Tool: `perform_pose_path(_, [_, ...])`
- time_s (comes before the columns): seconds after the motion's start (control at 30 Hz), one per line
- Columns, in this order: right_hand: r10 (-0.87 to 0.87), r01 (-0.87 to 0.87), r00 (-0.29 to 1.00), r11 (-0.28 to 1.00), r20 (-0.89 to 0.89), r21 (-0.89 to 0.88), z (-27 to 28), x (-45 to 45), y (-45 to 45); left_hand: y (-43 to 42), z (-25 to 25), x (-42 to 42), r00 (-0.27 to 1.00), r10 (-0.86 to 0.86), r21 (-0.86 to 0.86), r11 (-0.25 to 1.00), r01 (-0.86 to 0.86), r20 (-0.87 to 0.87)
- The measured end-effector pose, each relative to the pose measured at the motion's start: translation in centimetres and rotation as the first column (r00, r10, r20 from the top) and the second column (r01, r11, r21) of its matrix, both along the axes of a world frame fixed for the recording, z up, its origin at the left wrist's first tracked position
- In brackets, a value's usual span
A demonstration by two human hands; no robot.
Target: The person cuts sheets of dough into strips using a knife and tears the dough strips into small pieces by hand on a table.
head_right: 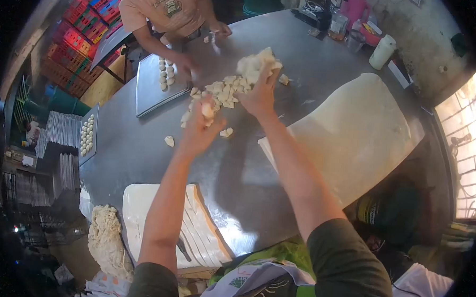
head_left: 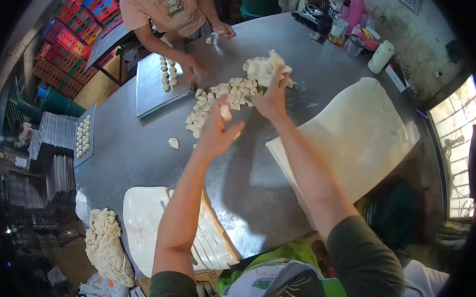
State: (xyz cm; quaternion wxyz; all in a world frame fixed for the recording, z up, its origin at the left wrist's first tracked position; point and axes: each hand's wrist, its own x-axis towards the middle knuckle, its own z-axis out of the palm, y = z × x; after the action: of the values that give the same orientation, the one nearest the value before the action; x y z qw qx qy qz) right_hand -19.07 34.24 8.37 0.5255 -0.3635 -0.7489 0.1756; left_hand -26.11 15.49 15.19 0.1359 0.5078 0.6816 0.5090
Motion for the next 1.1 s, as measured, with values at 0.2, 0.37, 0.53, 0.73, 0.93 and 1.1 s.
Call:
perform_pose_path(0.2, [0.674,-0.586,0.735,0.579,-0.071,-0.567,-2.4,7.3,-14.1,-10.6,-7.8,7.3,-0.138,-0.124,0.121,0.992,-0.033,0.983])
perform_pose_path(0.37, [0.874,-0.331,0.452,0.348,0.176,-0.877,-10.6,12.6,-27.8,-26.6,-10.4,13.7,0.321,0.121,-0.271,0.835,0.479,0.939])
perform_pose_path(0.53, [0.773,-0.494,0.598,0.565,0.214,-0.661,-7.7,1.6,-27.7,-34.5,-11.0,11.1,0.332,0.197,-0.322,0.867,0.381,0.923])
perform_pose_path(0.73, [0.758,-0.523,0.347,0.645,0.552,-0.557,-10.1,0.3,-29.5,-30.4,-9.7,5.5,0.942,0.127,-0.391,0.92,0.005,0.312])
perform_pose_path(0.93, [0.884,-0.618,0.456,0.402,0.109,-0.676,-2.4,18.8,-27.6,-28.3,-12.0,6.0,0.992,0.057,-0.462,0.887,0.002,0.114])
perform_pose_path(1.1, [0.581,-0.693,0.701,0.418,-0.414,-0.588,7.4,32.3,-17.2,-27.2,-15.3,17.5,0.949,-0.045,-0.726,0.656,-0.209,-0.313])
